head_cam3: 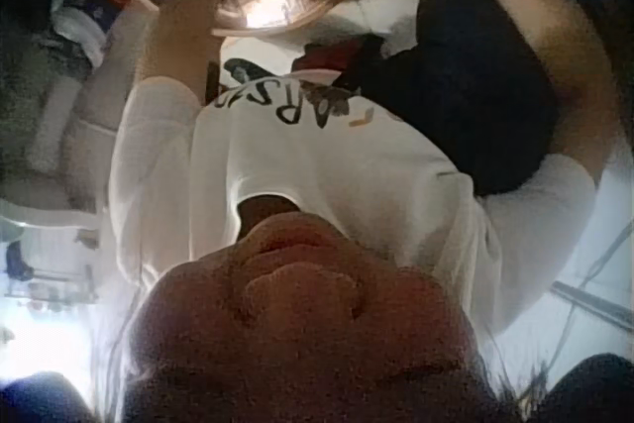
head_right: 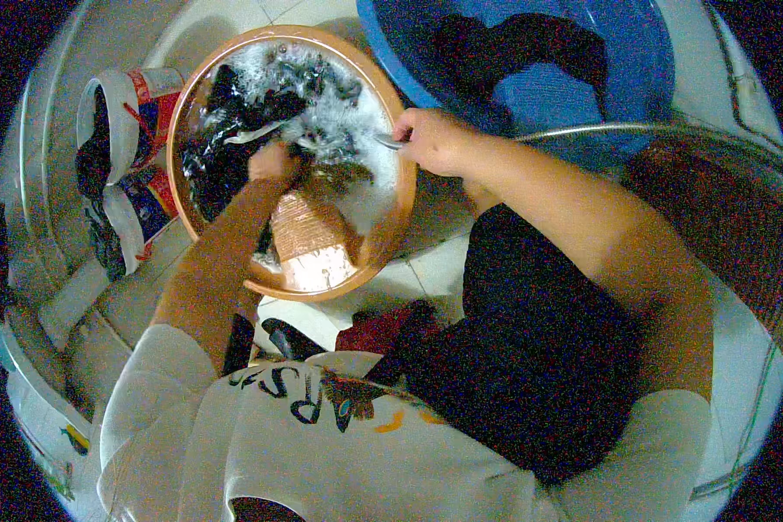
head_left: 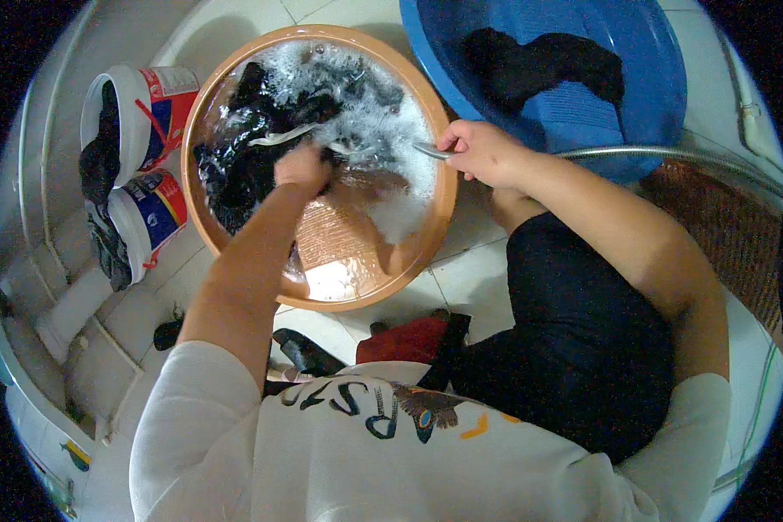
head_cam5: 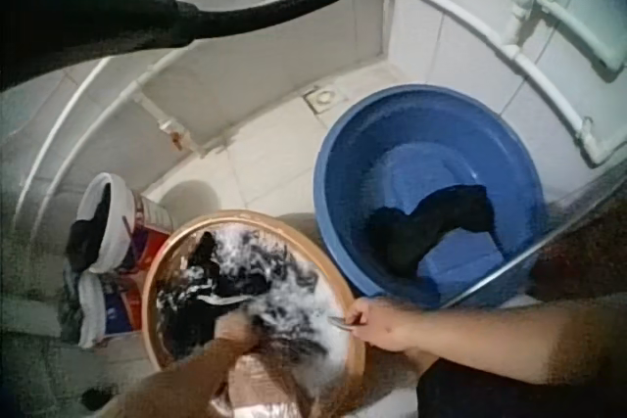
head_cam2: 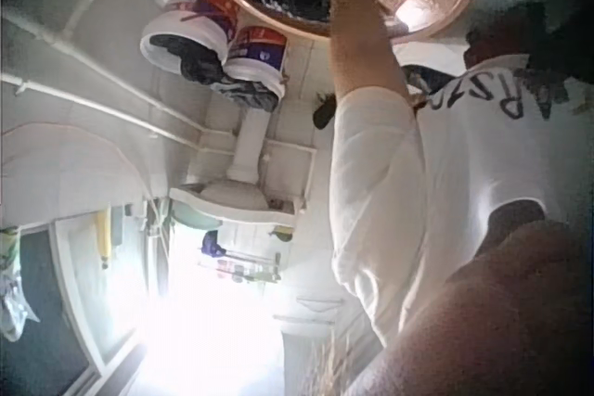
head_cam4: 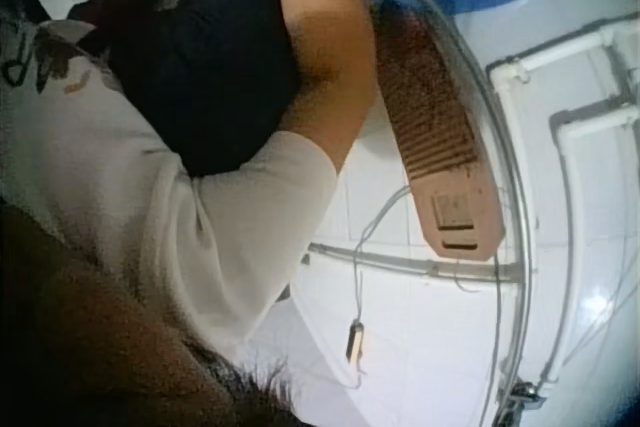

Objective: The person hand-washes dark clothes in a blue basin filled with soapy water, then rinses them using a handheld shower hose. They transfer the clothes to a brown basin and continue rinsing and wringing them by hand.

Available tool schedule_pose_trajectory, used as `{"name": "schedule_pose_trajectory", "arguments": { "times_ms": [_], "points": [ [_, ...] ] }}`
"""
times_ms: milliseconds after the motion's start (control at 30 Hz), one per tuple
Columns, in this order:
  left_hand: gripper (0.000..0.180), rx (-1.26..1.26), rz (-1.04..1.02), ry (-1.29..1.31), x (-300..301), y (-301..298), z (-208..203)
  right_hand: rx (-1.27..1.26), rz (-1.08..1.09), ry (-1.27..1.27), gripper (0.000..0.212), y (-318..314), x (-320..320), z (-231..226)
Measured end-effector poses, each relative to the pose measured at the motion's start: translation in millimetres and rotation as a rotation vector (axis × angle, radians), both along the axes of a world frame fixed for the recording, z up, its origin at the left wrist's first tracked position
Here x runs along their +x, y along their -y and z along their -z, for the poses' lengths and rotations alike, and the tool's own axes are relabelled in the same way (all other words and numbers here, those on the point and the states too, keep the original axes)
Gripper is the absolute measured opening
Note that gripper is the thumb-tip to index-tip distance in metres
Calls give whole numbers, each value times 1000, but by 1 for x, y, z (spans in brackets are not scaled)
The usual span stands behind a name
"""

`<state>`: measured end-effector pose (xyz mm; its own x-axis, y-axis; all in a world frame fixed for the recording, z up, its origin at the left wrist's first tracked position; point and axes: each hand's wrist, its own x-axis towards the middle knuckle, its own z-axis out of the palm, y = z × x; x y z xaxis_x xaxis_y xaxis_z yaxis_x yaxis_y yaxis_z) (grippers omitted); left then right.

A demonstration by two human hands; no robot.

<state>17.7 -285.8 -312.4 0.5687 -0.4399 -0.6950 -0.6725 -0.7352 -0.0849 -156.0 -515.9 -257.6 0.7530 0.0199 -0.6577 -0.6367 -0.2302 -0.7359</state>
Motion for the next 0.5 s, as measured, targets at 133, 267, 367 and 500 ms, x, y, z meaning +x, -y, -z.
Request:
{"name": "schedule_pose_trajectory", "arguments": {
  "times_ms": [133,267,367,500],
  "points": [
    [25,177,13,92,52,-45,39,-12,-23,23,21,-1,3,-3],
    [32,285,48,90,75,-91,51,8,-12,15,22,-3,2,3],
    [34,446,397,79,82,-128,70,-3,-44,29,24,-4,6,4],
    [37,308,277,153,21,-67,-34,-4,-34,96,26,-8,-1,7]
  ]
}}
